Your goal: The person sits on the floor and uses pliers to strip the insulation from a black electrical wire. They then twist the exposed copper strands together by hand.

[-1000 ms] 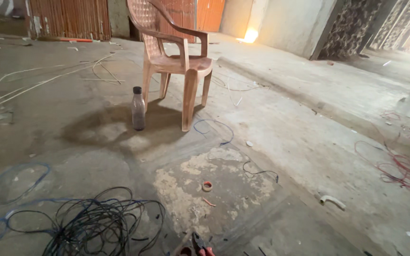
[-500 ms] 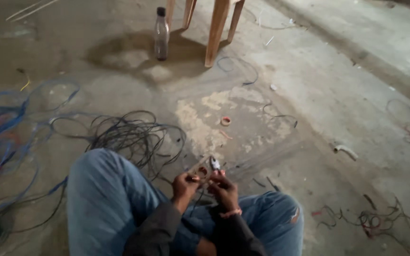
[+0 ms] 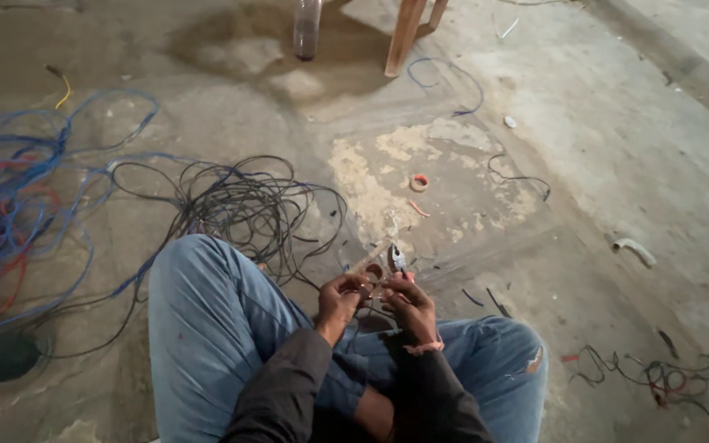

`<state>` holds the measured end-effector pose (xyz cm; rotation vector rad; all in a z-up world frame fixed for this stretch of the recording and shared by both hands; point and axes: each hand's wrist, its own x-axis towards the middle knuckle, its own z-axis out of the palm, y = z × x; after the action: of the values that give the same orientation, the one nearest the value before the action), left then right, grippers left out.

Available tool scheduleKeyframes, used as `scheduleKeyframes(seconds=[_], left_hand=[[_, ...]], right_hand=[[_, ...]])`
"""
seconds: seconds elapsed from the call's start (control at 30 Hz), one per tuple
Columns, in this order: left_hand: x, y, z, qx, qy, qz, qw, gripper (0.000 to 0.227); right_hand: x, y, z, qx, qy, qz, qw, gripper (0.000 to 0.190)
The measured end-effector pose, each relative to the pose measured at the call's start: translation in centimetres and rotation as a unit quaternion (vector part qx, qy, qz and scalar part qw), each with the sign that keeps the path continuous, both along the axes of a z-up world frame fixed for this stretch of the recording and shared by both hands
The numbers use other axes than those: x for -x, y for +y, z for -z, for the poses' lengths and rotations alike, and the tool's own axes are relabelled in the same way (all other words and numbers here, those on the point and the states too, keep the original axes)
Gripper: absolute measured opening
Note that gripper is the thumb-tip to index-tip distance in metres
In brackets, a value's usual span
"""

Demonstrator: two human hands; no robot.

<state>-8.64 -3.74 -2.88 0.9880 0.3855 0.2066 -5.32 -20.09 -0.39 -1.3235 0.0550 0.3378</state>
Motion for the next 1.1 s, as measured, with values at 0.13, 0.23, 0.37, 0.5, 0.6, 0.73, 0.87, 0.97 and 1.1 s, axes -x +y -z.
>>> scheduleKeyframes(seconds=[0.13, 0.23, 0.37, 0.5, 0.6, 0.73, 0.87, 0.97, 1.1], left_hand=[[0.5, -0.3, 0.5, 0.001, 0.031, 0.042, 0.999, 0.013], [0.4, -0.3, 0.8, -0.003, 0.049, 0.027, 0.998, 0.013], [-0.1, -0.3, 1.6, -0.045, 0.028, 0.012, 0.999, 0.017], [-0.8, -0.5, 2.8, -0.034, 0.024, 0.011, 0.999, 0.018], [-0.2, -0.3, 3.4, -0.060, 0.024, 0.033, 0.997, 0.013], [-0.7, 0.0, 3.6, -0.082, 0.030, 0.039, 0.995, 0.015], [-0.9, -0.6, 4.3, -0.108, 0.070, 0.016, 0.992, 0.017], [-1.3, -0.8, 4.6, -0.095, 0.057, 0.011, 0.994, 0.019], [-1.0, -0.6, 4.7, -0.092, 0.046, 0.012, 0.995, 0.019]], right_hand=[[0.0, -0.5, 1.1, -0.006, 0.021, -0.020, 1.000, 0.025], [-0.5, -0.5, 1.3, 0.034, -0.004, -0.033, 0.999, 0.022], [-0.7, -0.1, 1.4, 0.018, 0.021, -0.011, 1.000, 0.021], [-1.2, -0.6, 1.5, 0.056, -0.002, -0.021, 0.998, 0.019], [-1.1, -0.5, 2.1, 0.045, 0.022, -0.035, 0.998, 0.018], [-2.0, -0.3, 2.6, 0.083, 0.014, -0.046, 0.995, 0.019], [-1.9, -0.8, 3.0, 0.038, 0.031, -0.037, 0.998, 0.021], [-2.1, -0.8, 2.9, 0.075, 0.058, -0.056, 0.994, 0.018], [-2.2, -0.7, 2.9, 0.067, 0.060, -0.065, 0.994, 0.017]])
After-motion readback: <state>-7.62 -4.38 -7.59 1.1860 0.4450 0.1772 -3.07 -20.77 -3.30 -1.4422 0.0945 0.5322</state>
